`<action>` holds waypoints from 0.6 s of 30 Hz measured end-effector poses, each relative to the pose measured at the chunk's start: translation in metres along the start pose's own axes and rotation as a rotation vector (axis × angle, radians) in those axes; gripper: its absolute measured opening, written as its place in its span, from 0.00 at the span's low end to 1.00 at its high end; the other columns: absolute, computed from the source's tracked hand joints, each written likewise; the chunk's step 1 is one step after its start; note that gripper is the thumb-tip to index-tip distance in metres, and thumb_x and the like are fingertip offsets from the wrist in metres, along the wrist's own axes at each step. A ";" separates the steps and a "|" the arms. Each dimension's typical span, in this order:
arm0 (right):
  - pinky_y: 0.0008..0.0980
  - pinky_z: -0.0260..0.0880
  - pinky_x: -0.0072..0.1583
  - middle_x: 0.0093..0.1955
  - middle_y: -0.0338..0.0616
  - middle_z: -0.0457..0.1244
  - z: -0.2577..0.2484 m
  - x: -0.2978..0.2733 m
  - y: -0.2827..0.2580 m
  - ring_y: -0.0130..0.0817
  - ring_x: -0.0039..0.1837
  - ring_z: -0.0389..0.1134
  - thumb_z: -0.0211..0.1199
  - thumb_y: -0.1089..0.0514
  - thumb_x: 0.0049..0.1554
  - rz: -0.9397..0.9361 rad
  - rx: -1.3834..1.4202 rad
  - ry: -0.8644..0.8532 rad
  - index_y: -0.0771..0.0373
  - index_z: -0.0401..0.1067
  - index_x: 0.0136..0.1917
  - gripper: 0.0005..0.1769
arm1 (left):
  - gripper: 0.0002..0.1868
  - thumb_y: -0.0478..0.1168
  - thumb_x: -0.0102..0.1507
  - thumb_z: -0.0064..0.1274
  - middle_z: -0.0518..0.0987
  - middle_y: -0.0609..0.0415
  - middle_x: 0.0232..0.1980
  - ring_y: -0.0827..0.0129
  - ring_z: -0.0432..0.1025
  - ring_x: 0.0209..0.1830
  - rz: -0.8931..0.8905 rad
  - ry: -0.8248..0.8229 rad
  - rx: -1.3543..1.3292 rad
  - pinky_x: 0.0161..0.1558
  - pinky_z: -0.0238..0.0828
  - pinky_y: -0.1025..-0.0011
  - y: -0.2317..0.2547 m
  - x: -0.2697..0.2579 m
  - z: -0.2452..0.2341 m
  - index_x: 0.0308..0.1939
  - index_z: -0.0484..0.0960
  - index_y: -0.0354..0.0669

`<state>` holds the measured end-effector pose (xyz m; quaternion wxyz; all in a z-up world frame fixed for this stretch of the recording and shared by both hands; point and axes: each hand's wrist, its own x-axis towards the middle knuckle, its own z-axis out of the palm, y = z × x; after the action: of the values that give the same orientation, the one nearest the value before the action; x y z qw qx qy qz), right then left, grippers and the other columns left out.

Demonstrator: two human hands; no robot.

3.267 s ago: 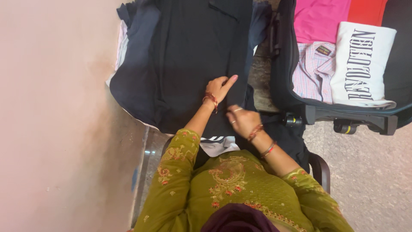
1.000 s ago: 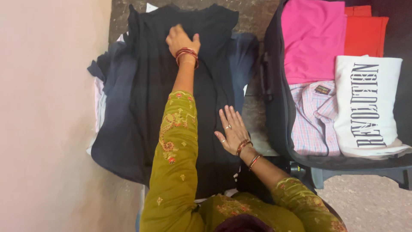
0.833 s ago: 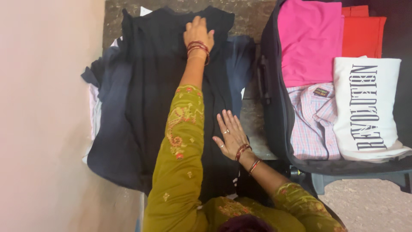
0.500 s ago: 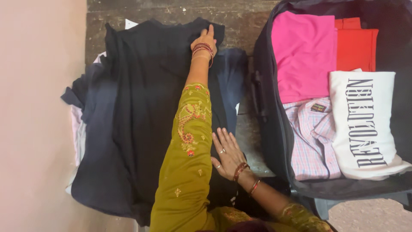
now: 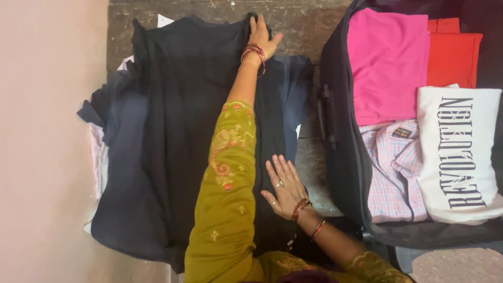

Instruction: The person folds a white t-shirt and a black t-shirt by hand and places them inside an open suitcase.

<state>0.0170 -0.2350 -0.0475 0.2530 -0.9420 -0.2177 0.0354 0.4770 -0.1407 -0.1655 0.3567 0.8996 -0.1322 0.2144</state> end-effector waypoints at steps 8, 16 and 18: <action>0.52 0.34 0.80 0.83 0.66 0.42 0.003 -0.002 -0.001 0.59 0.84 0.38 0.52 0.41 0.62 0.015 -0.020 0.010 0.70 0.46 0.81 0.44 | 0.45 0.65 0.54 0.56 0.73 0.43 0.64 0.49 0.65 0.66 -0.421 0.097 0.642 0.62 0.58 0.45 0.025 -0.057 -0.146 0.63 0.73 0.32; 0.51 0.35 0.80 0.83 0.64 0.42 0.003 -0.005 -0.003 0.58 0.84 0.39 0.51 0.41 0.63 0.002 -0.017 0.051 0.69 0.46 0.81 0.43 | 0.37 0.61 0.59 0.60 0.81 0.40 0.58 0.49 0.75 0.62 -0.980 -0.190 0.207 0.62 0.72 0.58 0.025 -0.075 -0.194 0.60 0.76 0.35; 0.51 0.36 0.80 0.83 0.64 0.43 0.002 -0.005 -0.003 0.57 0.84 0.39 0.51 0.41 0.63 -0.002 -0.023 0.057 0.69 0.46 0.81 0.43 | 0.33 0.55 0.55 0.64 0.80 0.40 0.56 0.49 0.76 0.57 -0.938 -0.071 0.111 0.56 0.73 0.58 0.012 -0.070 -0.203 0.57 0.78 0.39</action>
<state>0.0110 -0.2336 -0.0476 0.2485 -0.9452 -0.2117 0.0056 0.3517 -0.0016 -0.0599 0.3615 0.8868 0.2880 0.0058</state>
